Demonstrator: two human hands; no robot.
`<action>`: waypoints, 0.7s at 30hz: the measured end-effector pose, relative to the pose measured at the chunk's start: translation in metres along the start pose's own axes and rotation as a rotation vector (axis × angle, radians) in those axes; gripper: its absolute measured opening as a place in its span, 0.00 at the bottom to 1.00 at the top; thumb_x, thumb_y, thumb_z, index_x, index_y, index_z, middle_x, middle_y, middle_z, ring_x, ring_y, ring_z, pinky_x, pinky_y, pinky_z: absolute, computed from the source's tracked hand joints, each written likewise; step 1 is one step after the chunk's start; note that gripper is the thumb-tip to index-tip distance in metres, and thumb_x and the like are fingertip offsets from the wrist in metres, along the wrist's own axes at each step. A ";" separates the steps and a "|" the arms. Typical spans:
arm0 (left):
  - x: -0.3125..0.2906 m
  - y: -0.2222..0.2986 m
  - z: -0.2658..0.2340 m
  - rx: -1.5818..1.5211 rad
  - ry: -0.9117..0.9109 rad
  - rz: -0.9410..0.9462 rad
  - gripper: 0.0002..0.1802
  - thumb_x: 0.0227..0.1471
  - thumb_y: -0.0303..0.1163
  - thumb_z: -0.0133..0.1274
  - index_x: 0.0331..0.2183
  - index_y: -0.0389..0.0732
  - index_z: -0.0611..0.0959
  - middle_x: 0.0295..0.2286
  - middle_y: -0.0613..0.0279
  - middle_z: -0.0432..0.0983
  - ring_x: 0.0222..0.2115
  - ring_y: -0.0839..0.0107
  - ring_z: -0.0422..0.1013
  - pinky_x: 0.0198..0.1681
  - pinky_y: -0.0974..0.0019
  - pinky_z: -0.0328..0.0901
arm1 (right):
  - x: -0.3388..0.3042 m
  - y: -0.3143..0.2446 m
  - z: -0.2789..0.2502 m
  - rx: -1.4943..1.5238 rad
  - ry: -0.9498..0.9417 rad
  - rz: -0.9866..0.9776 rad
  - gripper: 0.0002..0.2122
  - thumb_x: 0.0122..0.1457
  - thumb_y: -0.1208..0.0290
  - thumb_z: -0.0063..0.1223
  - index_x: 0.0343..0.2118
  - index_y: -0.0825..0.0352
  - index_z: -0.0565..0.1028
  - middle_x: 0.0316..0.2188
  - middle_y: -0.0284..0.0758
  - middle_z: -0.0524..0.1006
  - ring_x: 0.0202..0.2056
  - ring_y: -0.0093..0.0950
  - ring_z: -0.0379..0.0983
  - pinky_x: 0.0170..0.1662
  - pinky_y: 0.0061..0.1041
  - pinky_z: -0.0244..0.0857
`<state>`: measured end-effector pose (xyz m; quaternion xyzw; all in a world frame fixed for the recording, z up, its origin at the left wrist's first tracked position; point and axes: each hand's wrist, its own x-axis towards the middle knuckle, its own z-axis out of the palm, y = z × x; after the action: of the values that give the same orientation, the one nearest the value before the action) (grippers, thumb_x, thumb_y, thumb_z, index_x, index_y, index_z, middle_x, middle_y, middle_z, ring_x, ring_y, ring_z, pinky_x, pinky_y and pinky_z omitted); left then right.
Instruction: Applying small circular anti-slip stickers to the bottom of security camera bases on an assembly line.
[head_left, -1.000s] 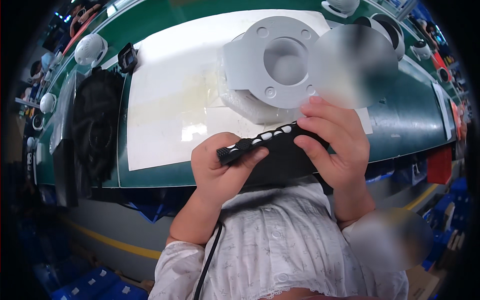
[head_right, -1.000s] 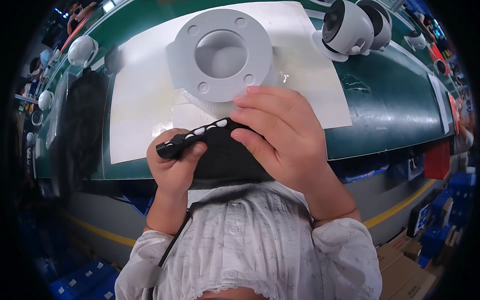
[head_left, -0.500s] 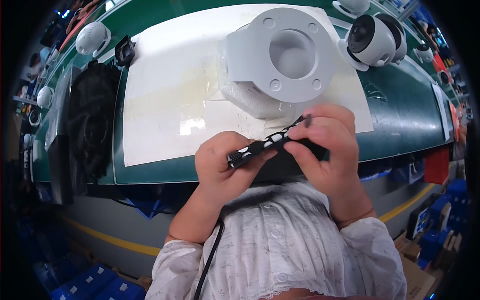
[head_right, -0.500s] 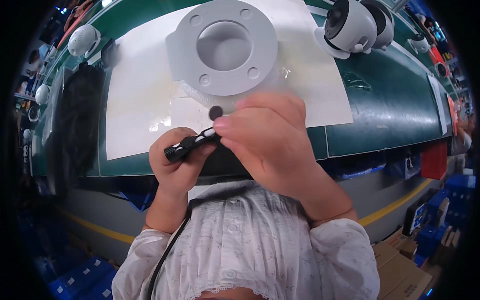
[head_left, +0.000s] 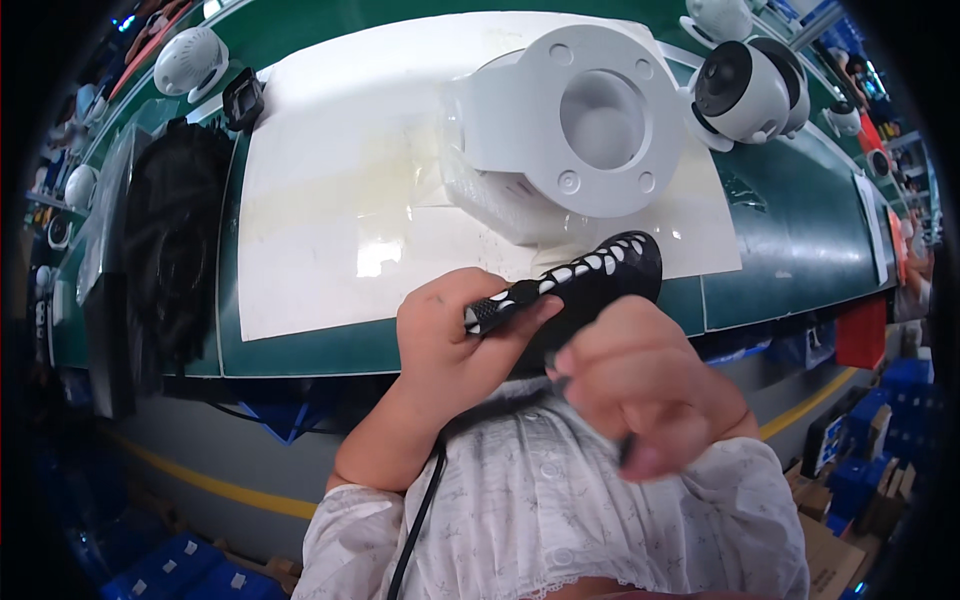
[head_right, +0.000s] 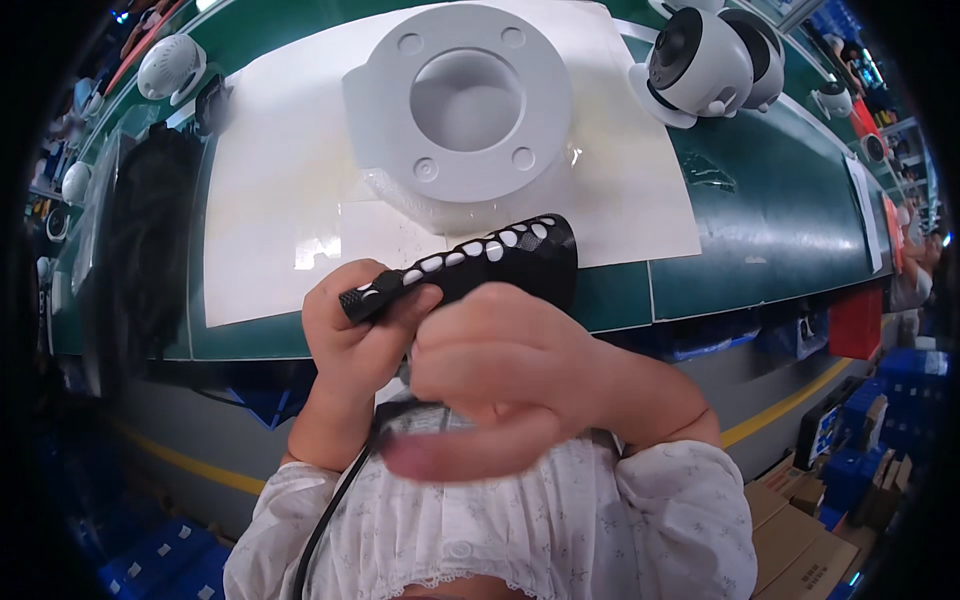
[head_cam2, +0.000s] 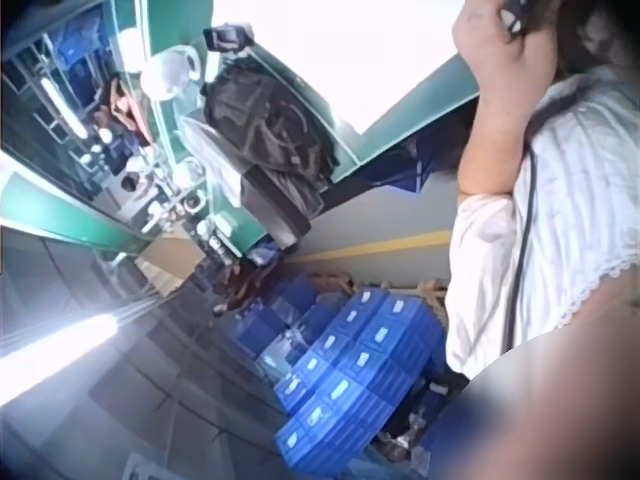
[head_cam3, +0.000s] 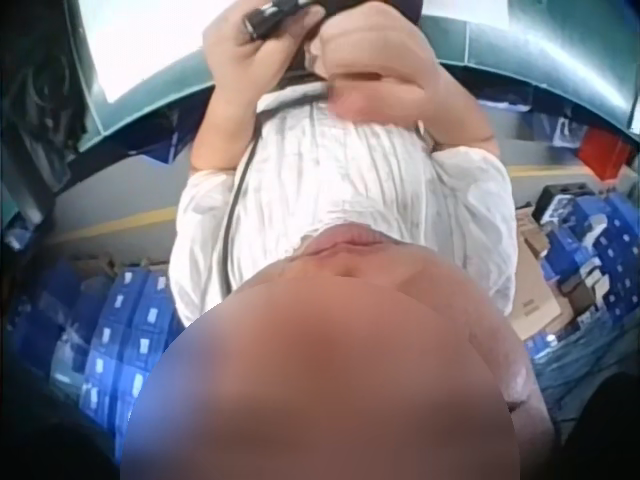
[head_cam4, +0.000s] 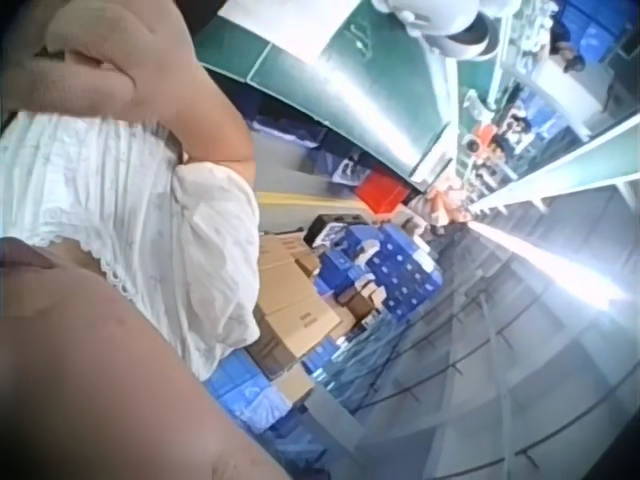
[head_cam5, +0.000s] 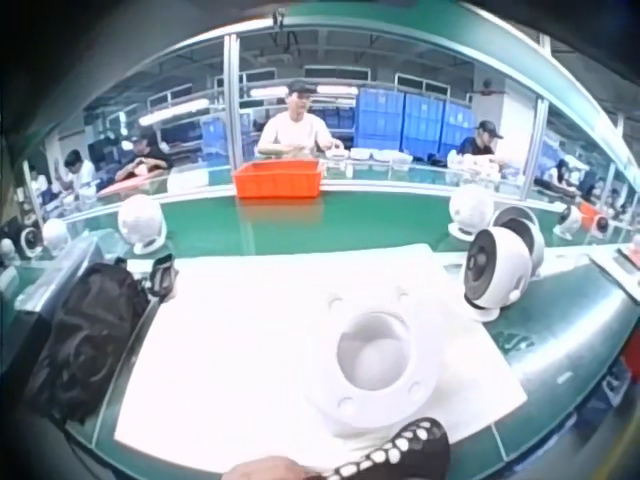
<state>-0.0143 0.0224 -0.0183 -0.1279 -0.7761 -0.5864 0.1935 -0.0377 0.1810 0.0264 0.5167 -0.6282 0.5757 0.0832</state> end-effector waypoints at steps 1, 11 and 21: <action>0.001 0.000 0.001 0.001 0.008 0.012 0.10 0.30 0.24 0.61 0.18 0.38 0.74 0.13 0.60 0.67 0.13 0.69 0.64 0.16 0.73 0.57 | 0.002 -0.003 -0.008 0.027 0.027 0.069 0.08 0.36 0.78 0.56 0.23 0.66 0.70 0.19 0.32 0.67 0.20 0.29 0.64 0.20 0.20 0.53; 0.020 0.003 0.009 -0.027 0.009 0.162 0.13 0.28 0.23 0.61 0.24 0.39 0.77 0.51 0.41 0.47 0.37 0.61 0.68 0.28 0.72 0.65 | 0.073 0.019 -0.055 -0.020 0.337 0.447 0.27 0.46 0.88 0.42 0.50 0.65 0.51 0.31 0.34 0.62 0.33 0.18 0.61 0.38 0.16 0.57; 0.021 0.005 0.012 -0.053 -0.111 0.194 0.16 0.28 0.18 0.59 0.25 0.37 0.73 0.52 0.38 0.39 0.29 0.67 0.71 0.31 0.72 0.67 | 0.062 0.030 -0.082 -0.876 -0.128 -0.174 0.24 0.50 0.85 0.43 0.50 0.67 0.52 0.36 0.41 0.72 0.32 0.26 0.70 0.31 0.17 0.64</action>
<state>-0.0324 0.0344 -0.0076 -0.2398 -0.7537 -0.5774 0.2025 -0.1288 0.2071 0.0771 0.5183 -0.7707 0.2133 0.3031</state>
